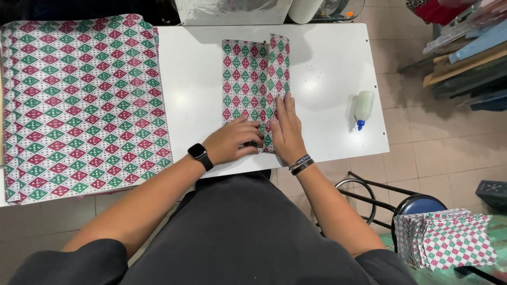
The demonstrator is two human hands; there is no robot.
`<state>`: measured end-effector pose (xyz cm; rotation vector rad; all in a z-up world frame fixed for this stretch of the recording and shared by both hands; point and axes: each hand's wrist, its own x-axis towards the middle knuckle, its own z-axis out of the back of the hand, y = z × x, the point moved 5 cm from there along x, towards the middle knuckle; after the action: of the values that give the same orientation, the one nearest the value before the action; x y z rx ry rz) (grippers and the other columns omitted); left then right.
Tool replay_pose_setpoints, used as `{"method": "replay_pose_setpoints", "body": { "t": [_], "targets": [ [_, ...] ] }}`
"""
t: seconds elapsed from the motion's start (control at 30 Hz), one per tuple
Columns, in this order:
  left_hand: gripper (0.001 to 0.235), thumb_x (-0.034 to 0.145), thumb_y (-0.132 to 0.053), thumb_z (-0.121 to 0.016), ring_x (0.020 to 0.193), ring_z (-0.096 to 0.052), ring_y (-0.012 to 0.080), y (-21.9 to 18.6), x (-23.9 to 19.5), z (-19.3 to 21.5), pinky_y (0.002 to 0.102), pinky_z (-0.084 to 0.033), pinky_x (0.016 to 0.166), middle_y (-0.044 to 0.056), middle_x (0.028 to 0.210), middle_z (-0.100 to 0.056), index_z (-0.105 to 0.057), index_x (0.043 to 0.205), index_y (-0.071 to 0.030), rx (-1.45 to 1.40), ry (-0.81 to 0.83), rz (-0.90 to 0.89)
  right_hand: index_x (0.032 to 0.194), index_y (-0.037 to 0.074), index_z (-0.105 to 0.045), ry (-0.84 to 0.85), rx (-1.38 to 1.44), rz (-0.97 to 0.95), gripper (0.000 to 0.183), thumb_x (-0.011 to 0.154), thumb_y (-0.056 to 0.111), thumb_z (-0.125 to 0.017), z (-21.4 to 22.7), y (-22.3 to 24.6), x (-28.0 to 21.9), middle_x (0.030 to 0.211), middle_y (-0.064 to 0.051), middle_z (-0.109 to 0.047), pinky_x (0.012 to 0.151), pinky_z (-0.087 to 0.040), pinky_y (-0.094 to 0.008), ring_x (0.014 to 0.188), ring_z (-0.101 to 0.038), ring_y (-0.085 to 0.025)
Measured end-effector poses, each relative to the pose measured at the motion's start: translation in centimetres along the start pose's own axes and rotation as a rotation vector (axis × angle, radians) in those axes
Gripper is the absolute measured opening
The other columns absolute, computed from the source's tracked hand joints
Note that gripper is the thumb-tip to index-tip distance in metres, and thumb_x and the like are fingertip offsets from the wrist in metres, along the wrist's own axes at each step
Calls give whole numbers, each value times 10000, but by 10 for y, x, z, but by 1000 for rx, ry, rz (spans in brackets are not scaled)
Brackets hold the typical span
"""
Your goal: The person repeatedly applies glue to a white paper sheet and adheres a patterned paper on top, then folds and stacks the finished pieces. The process is repeated multiple times with consistent hand movements and placement.
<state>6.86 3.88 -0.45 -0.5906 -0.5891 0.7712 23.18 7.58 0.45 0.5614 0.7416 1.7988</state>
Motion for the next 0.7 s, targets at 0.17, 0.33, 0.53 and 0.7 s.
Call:
{"method": "replay_pose_setpoints", "body": {
  "t": [0.17,0.33,0.53,0.7],
  "targets": [
    [187,946,-354,-712,1348,-561,256,0,-3,-2,512,-256,1227,20,1185,-747,-737,1055,-205,28,17,-39,1648,134,-212,32,-215,-13,586,1110,349,-307,-6,-11,1,1714,-181,-92,1238,-188,-526,1574,-96,-341],
    [154,948,-343,-714,1346,-563,236,2,-3,-4,504,-252,1232,1,1181,-748,-737,1021,-209,16,18,-24,1643,113,-227,52,-320,-20,576,1118,325,-332,-10,-8,2,1711,-183,-98,1240,-189,-511,1574,-99,-329],
    [156,956,-353,-706,1314,-581,224,6,-3,-7,496,-261,1233,-9,1159,-739,-742,1003,-209,40,37,-13,1643,112,-218,113,-475,-32,597,1111,366,-306,-10,-6,3,1716,-163,-100,1252,-164,-462,1581,-89,-287],
    [162,957,-352,-706,1298,-590,208,6,-2,-10,486,-268,1234,-20,1162,-729,-745,1011,-204,82,40,-17,1639,117,-229,133,-524,-21,608,1104,395,-305,-11,-6,2,1715,-153,-120,1259,-138,-449,1582,-94,-274]
  ]
}}
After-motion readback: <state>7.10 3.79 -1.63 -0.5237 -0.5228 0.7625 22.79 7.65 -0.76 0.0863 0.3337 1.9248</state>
